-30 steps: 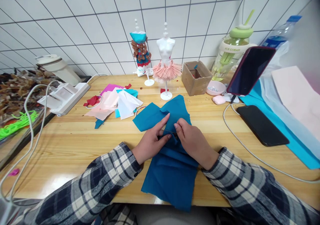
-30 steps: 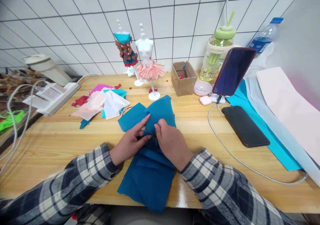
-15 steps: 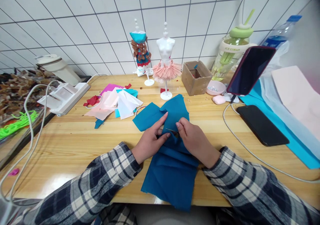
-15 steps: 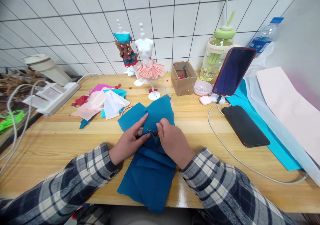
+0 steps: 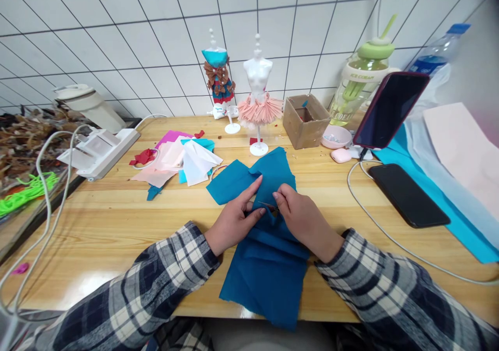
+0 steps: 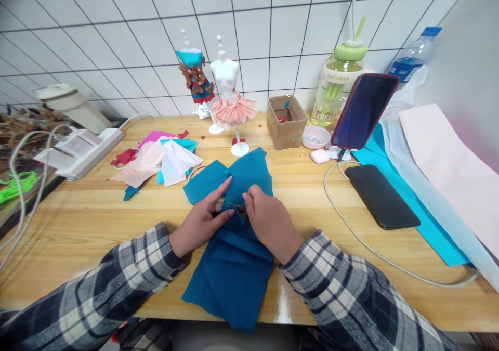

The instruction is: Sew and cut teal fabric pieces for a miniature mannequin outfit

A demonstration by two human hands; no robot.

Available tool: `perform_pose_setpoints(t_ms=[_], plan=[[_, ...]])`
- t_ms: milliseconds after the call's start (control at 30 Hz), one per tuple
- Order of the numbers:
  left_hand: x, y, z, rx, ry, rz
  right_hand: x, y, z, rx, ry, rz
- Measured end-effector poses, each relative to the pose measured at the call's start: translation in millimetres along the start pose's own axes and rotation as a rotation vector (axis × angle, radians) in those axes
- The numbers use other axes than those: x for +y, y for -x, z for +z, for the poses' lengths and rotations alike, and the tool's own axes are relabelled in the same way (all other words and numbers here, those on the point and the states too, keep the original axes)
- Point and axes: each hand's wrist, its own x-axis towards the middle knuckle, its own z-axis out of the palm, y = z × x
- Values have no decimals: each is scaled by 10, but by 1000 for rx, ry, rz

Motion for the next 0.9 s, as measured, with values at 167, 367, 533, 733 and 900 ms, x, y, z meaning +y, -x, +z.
perform_pose_setpoints(t_ms=[167,367,533,733,900], plan=[[-8,6,9,-12,-17,6,-22,5,-5,-16,-19,-10],[-14,12,16,-9,-35,21,-38,-3,-1,-23,-11,-3],[-4,11,13,-7,-51,3,-42,1,0,-14,-3,-12],[-10,10,13,-17,-55,-1,-44,8,-5,-7,24,-5],[-1,12,13,-29,-33,-7,-44,0,-3,-3,48,-6]])
